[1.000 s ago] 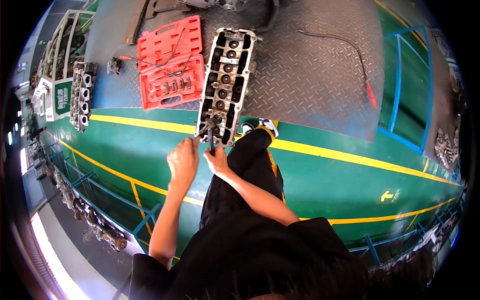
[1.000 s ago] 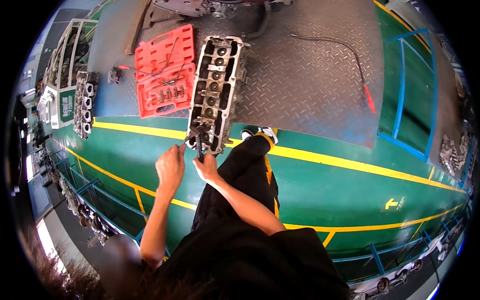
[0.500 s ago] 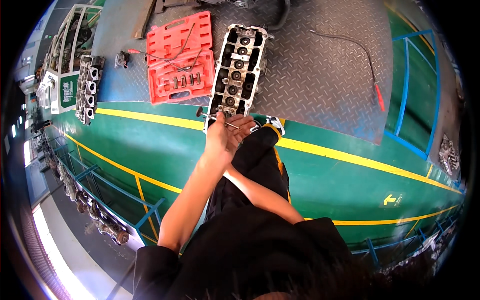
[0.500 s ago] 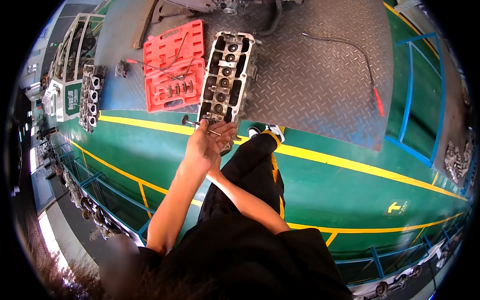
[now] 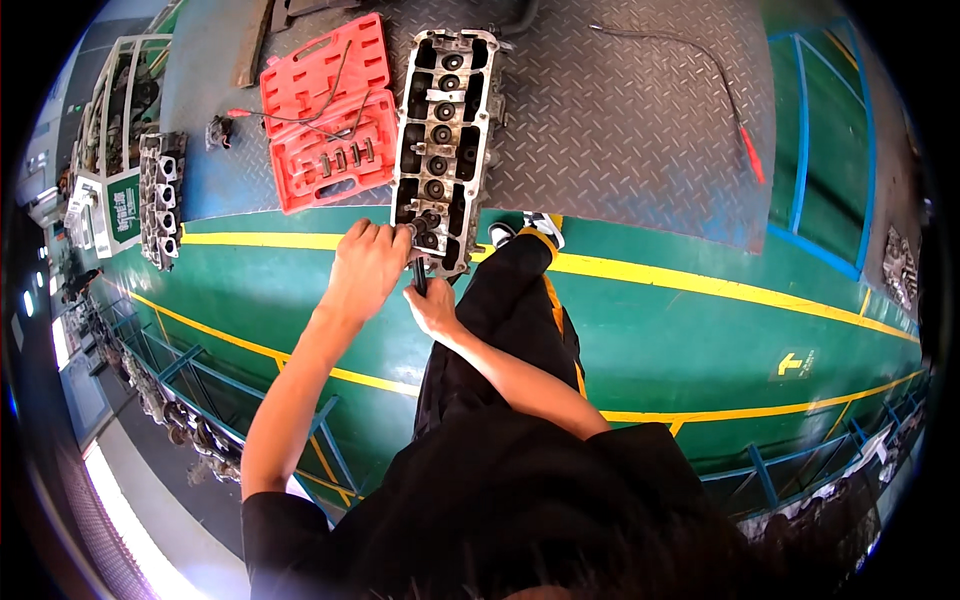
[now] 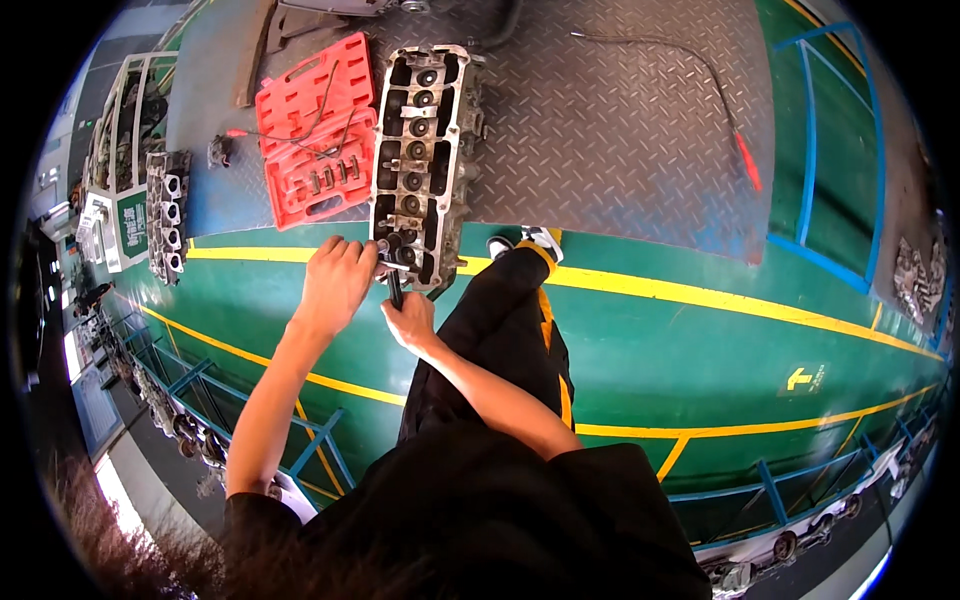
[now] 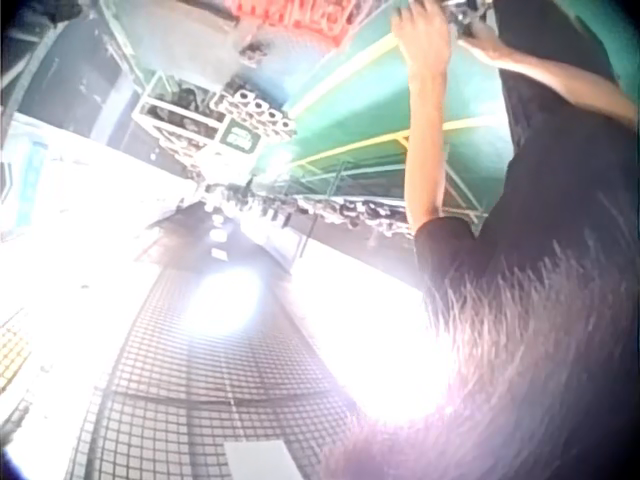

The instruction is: The person uses a torque wrench to tighten bolts on a cylinder head placed on a workbench. They then disassemble the torque wrench, place the components into a red toolbox, and close the case. Another person is visible working on a similar engine part in the background.

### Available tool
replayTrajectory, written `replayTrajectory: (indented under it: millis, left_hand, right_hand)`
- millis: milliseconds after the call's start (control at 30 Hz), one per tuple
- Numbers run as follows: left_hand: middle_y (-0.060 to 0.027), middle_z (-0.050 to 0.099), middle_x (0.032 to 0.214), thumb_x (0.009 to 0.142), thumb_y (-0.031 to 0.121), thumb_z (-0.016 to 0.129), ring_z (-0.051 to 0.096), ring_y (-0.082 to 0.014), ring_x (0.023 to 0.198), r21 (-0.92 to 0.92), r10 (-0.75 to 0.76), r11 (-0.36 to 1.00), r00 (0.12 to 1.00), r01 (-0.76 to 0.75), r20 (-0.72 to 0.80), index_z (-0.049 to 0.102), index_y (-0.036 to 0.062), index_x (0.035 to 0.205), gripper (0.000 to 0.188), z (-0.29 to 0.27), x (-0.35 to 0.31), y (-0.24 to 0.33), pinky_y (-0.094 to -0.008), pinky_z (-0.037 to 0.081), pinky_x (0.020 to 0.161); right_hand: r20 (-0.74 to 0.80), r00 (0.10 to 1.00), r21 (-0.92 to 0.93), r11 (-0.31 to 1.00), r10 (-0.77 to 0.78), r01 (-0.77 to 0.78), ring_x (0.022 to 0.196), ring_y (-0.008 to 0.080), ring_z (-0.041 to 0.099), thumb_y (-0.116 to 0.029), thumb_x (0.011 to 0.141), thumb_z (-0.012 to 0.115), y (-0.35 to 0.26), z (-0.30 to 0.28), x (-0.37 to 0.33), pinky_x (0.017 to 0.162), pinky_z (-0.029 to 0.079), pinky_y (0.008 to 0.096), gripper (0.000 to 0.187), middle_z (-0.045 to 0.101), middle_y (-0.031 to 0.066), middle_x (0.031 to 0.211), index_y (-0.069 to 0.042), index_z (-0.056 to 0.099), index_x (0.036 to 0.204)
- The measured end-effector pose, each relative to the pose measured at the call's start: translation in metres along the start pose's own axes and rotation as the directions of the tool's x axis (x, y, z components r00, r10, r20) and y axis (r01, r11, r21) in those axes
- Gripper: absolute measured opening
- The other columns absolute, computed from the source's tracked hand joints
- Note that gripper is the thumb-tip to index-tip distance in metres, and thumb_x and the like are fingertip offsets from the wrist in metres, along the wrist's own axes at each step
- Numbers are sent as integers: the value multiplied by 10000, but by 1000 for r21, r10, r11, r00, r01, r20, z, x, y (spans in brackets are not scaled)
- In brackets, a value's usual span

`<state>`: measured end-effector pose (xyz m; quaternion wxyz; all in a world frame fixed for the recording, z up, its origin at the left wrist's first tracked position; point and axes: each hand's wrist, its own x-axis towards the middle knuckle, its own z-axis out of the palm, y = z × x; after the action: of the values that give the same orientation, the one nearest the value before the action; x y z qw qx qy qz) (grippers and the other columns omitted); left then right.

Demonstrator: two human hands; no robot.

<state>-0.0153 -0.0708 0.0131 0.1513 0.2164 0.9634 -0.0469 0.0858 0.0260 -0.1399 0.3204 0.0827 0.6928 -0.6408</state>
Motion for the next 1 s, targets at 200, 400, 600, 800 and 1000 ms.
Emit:
replayTrajectory:
  millis: [200,400,600,800,1000]
  left_hand:
    - [-150,617,638,947,272,581,660,-337,623,-103,-265,957,962,271,71,547,39,826,265,10,5,15,-445,524,580]
    - [-246,621,629,989,324,534,633,-432,603,-282,-590,746,795,603,142,589,-3,723,425,3,15,29,-511,502,586]
    - [-252,634,615,988,343,535,645,-394,538,-629,-688,342,642,698,338,618,-69,705,507,1,18,21,-464,523,578]
    - [-128,624,562,1000,360,552,648,-211,481,-775,-644,-174,525,608,556,612,-70,802,477,0,12,9,-310,498,457]
    - [-113,593,566,989,429,555,664,-254,494,-767,-627,-261,501,587,597,572,-39,783,512,2,13,6,-292,545,489]
  right_hand:
    - [-28,998,1,998,-57,57,530,414,569,-278,797,602,4,-6,-1,539,412,499,410,521,209,511,24,504,538]
    - [-64,994,-6,996,-87,87,523,428,552,-270,792,599,8,-6,-1,527,399,502,402,496,220,507,27,490,542]
    - [-76,996,16,998,-52,53,537,441,554,-269,790,601,3,-3,-5,531,405,502,391,500,226,514,23,499,551]
    - [-62,996,-62,996,-68,65,543,433,567,-281,783,615,-4,-12,-6,535,428,491,369,519,220,525,6,547,561]
    - [-103,992,-76,995,-72,64,504,414,551,-275,776,627,-2,-10,-8,515,422,477,358,510,208,510,-6,552,552]
